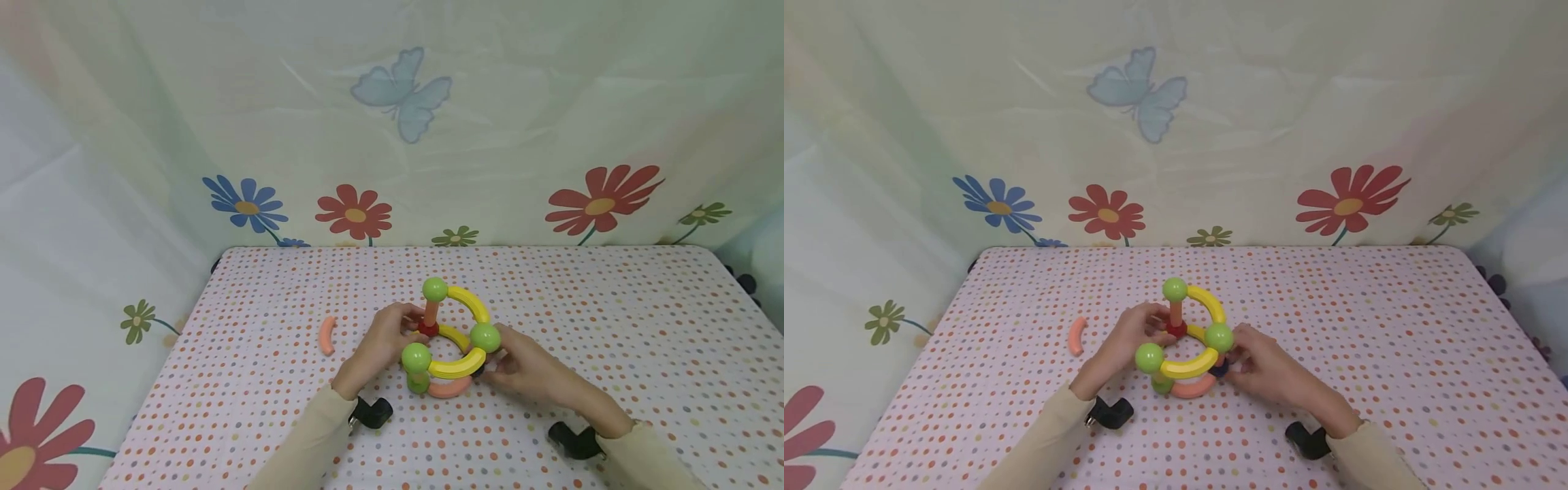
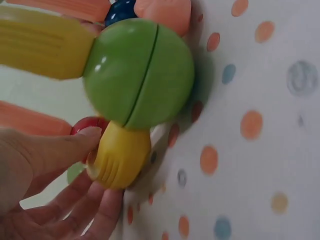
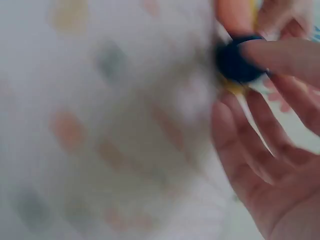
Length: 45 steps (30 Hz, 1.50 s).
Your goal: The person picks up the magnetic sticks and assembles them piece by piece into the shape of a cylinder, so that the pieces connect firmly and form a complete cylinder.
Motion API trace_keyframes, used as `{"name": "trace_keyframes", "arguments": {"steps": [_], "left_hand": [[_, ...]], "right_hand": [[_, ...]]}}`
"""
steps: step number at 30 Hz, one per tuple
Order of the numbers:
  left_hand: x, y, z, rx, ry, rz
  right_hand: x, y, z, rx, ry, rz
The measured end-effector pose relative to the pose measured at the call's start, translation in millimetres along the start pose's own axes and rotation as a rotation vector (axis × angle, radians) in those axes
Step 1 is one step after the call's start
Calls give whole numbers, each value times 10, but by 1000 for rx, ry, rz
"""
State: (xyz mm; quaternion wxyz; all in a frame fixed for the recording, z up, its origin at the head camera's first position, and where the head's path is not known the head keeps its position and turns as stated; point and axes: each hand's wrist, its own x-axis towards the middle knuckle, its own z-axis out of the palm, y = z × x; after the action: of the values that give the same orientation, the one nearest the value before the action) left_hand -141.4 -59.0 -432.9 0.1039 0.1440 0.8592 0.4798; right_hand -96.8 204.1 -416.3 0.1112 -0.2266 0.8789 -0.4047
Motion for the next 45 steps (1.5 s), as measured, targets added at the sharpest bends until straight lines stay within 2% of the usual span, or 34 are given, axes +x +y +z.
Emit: {"name": "trace_keyframes", "arguments": {"steps": [3,7,9,11,14,17,20,25,28,32,38,42,45], "left_hand": [[-95,-24,-70,33,32,33],[-285,-60,-226,160,155,28],[-369,-90,-317,254,244,-2],[-431,-130,-412,334,318,-49],[-475,-213,-554,420,363,-134],[-493,-300,-653,454,338,-218],[-501,-373,-682,475,319,-243],[-481,-422,-669,510,326,-175],[-448,-379,-656,460,297,-141],[-374,-239,-613,330,247,-105],[-268,88,-553,135,170,-54],[-259,300,-547,72,126,-21],[-277,419,-549,74,110,19]], "right_hand": [[31,-68,-238,-90,4,-47],[137,-259,-509,-146,121,-108],[205,-379,-584,-143,173,-151],[274,-504,-622,-152,187,-176],[371,-662,-632,-170,151,-205],[463,-763,-605,-178,91,-217],[569,-797,-547,-173,49,-248],[694,-800,-451,-167,28,-290],[720,-791,-425,-152,38,-280],[737,-779,-410,-132,47,-269],[748,-787,-406,-133,53,-281],[748,-810,-421,-152,37,-303],[745,-820,-439,-178,19,-309]]}}
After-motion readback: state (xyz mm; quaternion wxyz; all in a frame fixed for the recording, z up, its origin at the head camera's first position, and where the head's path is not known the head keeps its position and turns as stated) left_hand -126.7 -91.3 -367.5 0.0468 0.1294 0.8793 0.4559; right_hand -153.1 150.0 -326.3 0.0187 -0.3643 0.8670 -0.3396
